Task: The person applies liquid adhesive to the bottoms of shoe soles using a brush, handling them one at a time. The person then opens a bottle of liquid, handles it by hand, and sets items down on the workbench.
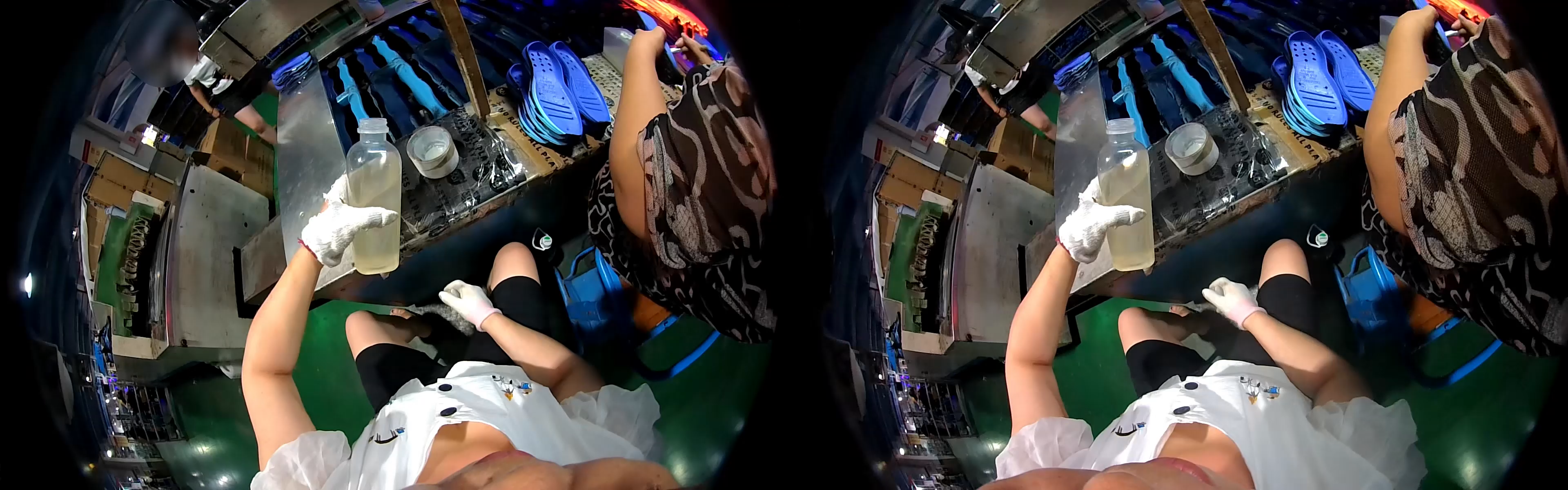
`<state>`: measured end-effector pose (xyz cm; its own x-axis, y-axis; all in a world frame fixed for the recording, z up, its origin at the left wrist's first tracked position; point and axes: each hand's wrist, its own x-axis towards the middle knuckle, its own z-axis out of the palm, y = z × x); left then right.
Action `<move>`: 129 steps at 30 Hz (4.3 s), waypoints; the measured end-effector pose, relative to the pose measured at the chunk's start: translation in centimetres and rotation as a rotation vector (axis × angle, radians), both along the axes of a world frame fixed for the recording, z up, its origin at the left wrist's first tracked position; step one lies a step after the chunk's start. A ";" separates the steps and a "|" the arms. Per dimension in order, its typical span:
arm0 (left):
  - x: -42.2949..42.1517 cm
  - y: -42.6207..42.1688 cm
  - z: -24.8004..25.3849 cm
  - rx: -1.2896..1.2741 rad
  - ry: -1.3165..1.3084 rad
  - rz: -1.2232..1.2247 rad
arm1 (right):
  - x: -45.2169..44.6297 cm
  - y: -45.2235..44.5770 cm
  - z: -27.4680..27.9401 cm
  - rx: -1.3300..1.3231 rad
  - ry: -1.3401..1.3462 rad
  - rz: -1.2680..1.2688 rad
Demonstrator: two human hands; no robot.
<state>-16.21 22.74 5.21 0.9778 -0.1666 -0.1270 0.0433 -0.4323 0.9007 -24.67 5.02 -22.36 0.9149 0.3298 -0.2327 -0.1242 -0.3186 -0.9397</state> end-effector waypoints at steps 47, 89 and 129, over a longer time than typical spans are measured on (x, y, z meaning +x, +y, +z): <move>3.2 -1.0 1.6 0.261 0.416 -0.071 | 0.6 0.6 0.9 0.062 -0.007 0.085; -5.2 -0.3 -0.5 -0.066 -0.118 0.081 | 0.9 -0.4 -0.2 0.219 0.264 0.073; 3.1 -1.2 1.0 0.005 0.397 -0.041 | 1.3 0.4 -1.3 0.208 0.258 0.137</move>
